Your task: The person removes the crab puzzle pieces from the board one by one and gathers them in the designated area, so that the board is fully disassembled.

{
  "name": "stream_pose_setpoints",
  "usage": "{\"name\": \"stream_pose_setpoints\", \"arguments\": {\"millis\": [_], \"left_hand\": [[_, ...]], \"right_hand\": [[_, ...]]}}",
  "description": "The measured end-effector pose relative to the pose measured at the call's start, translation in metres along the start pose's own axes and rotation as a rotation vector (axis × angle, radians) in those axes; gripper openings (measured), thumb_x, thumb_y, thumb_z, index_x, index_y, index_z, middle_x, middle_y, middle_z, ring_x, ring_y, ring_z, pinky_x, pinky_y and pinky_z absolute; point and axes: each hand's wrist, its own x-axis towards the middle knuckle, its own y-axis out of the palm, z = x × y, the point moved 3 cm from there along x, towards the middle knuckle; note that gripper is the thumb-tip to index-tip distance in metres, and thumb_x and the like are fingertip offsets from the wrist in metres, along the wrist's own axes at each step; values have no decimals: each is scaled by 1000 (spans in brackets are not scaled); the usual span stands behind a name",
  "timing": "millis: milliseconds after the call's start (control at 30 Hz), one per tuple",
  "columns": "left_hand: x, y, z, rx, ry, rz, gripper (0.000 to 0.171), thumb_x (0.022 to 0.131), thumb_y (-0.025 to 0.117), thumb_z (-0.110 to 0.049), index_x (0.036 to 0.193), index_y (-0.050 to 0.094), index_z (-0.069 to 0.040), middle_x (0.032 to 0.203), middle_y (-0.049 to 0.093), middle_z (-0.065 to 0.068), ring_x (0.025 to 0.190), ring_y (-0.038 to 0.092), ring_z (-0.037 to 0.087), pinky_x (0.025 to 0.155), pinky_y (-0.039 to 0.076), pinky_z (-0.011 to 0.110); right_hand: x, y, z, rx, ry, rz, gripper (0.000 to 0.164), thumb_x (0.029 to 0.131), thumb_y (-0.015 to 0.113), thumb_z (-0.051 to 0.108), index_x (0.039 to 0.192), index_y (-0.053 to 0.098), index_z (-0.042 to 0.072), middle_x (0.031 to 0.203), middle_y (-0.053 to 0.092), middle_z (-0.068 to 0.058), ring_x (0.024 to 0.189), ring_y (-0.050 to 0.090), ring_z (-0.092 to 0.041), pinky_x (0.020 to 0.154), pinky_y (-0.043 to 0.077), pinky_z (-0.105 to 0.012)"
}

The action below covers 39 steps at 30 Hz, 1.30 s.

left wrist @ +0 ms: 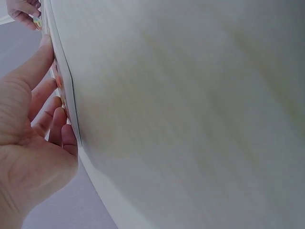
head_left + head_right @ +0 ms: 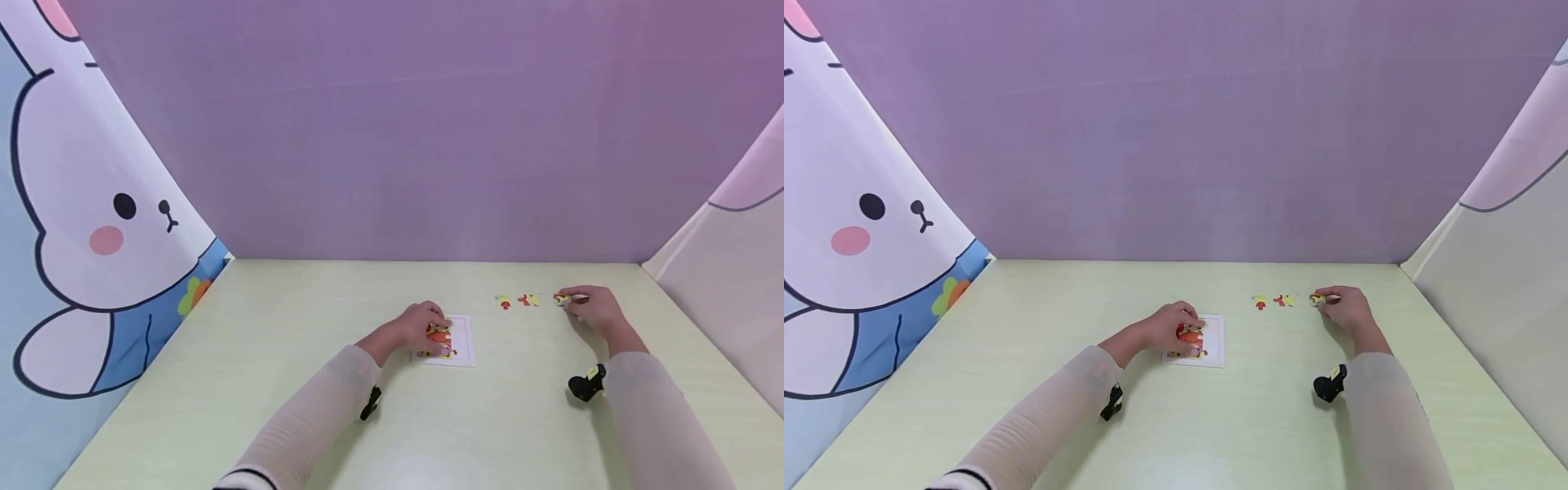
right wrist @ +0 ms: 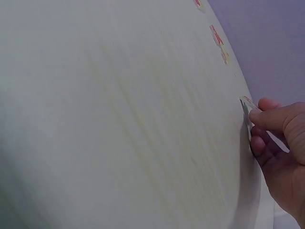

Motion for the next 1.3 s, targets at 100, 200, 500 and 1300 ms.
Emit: {"name": "stream_pose_setpoints", "arguments": {"millis": [100,200,500,1300], "left_hand": [[0,0,0,3,6,-1,59,84,78,-36,138,58,-22,135,46,-3,126,38,18,106,34,30],[0,0,0,1,7,-3,59,84,78,-35,137,58,-22,135,46,-3,125,38,18,105,34,30],[-2,-2,-2,-10,4,-5,59,83,78,-35,137,59,-21,135,47,-3,126,38,19,106,34,31],[-4,-3,-5,-36,32,-55,49,81,81,-31,126,68,-17,133,52,0,129,40,23,109,31,36]], "right_hand": [[-2,0,1,-18,-15,4,39,90,65,7,127,60,-5,124,54,-32,105,53,-40,76,44,-35],[-3,0,1,-24,-26,4,39,90,66,7,127,60,-4,123,54,-32,105,53,-40,78,43,-37],[-4,0,-2,-34,-45,-24,44,92,64,9,133,55,-5,126,53,-33,108,54,-41,71,49,-29],[-29,1,34,99,-185,-79,42,94,67,18,130,60,-1,124,60,-26,111,56,-39,74,45,-13]]}}
